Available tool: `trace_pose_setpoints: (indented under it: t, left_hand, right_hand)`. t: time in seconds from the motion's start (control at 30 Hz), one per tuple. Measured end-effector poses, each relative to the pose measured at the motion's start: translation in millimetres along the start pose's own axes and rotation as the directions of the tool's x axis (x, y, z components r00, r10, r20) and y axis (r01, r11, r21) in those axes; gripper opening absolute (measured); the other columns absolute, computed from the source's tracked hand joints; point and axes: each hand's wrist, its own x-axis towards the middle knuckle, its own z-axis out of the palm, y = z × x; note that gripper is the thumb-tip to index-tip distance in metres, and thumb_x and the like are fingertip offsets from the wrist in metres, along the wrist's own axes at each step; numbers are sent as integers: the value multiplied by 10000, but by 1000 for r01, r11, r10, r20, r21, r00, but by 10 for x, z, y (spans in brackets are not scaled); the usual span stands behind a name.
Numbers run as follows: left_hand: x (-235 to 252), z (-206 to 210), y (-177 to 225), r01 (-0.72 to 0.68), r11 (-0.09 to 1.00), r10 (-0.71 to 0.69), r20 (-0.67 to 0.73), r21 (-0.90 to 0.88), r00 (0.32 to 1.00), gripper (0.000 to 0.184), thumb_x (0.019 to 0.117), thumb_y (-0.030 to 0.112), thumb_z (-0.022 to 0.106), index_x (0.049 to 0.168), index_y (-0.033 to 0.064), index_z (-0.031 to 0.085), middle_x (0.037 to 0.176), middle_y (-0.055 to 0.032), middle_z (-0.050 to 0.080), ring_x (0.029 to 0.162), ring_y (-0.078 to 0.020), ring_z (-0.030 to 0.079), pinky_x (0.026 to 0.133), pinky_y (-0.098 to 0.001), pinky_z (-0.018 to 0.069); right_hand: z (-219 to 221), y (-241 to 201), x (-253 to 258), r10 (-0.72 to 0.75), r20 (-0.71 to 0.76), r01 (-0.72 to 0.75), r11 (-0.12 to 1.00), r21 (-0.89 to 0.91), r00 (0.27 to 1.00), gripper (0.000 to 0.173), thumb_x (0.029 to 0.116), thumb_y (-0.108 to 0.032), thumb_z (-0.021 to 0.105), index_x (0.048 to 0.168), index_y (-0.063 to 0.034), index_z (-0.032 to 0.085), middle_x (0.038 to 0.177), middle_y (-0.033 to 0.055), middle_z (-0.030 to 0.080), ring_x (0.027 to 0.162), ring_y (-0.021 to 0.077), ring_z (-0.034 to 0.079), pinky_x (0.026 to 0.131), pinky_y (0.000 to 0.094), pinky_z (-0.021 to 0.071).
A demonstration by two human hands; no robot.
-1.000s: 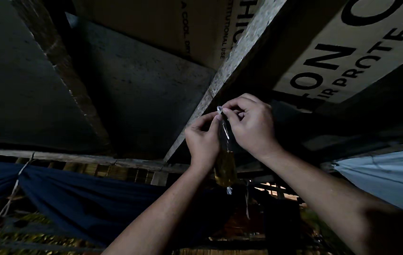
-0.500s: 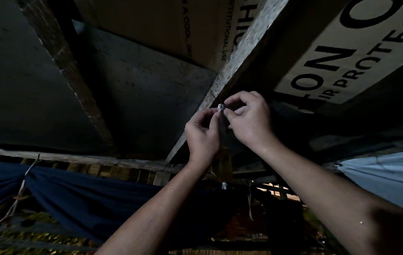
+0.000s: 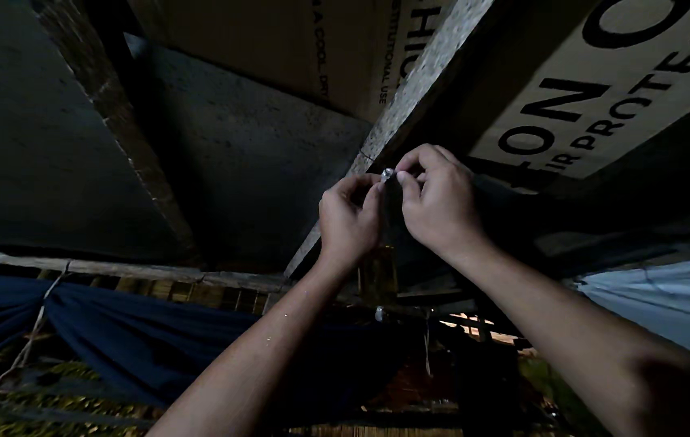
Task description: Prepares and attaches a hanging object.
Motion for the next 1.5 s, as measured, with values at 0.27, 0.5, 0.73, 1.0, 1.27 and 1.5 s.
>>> trace_pose_setpoints:
  t: [0.27,0.5,0.73,1.0,1.27,1.5]
  left_hand:
    - [67,-150,113,173,977,-155,142,-125,978,100,985,156,702,992,69,752,859,-23,720,723,-91,659,653,-236,552]
    - [20,-193,125,197,979,-186,167,-51,968,80,967,152,724,990,78,746,880,-17,732,771,-93,686,697,-260,581]
    - [8,-307,68,271,962,-261,221,-15,940,92,946,189,757,972,102,770,840,-9,726,721,-105,672,652,-273,566]
    - [13,-384,86,299,954,-290,271,9,918,96,950,191,753,962,99,776,857,-20,732,735,-117,675,656,-282,568]
    - [-10,-383,129,520,846,-455,348,-120,820,157,981,196,707,954,50,758,895,-71,722,847,-171,690,824,-358,594]
    - [-40,-466,178,444,896,-411,338,-24,847,116,945,178,751,948,67,783,879,-58,744,798,-143,693,735,-317,583]
  right_hand:
    - [2,42,-158,-192,-105,181,978,-103,976,94,1018,-70,554,1068,-44,630,1026,116,559,847,221,615,706,355,555]
    - [-45,-162,-346,8,-29,-9,999,-39,1000,92,1026,-116,596,1069,-54,649,1054,109,585,828,217,631,704,388,569]
    - [47,-287,-433,227,4,-223,954,201,974,56,963,-108,709,1016,-93,701,878,45,653,654,115,599,594,296,534]
    - [15,-195,-443,183,4,-179,961,208,983,60,938,-91,736,991,-82,711,895,44,671,693,114,619,630,293,547]
    - [-81,-41,-336,162,-40,-144,947,286,986,160,905,-71,759,1061,-101,737,1069,56,676,721,86,611,638,243,537]
    - [-150,62,-344,77,-79,-58,976,210,994,166,910,-142,763,1070,-102,743,1049,70,643,760,92,602,646,237,521]
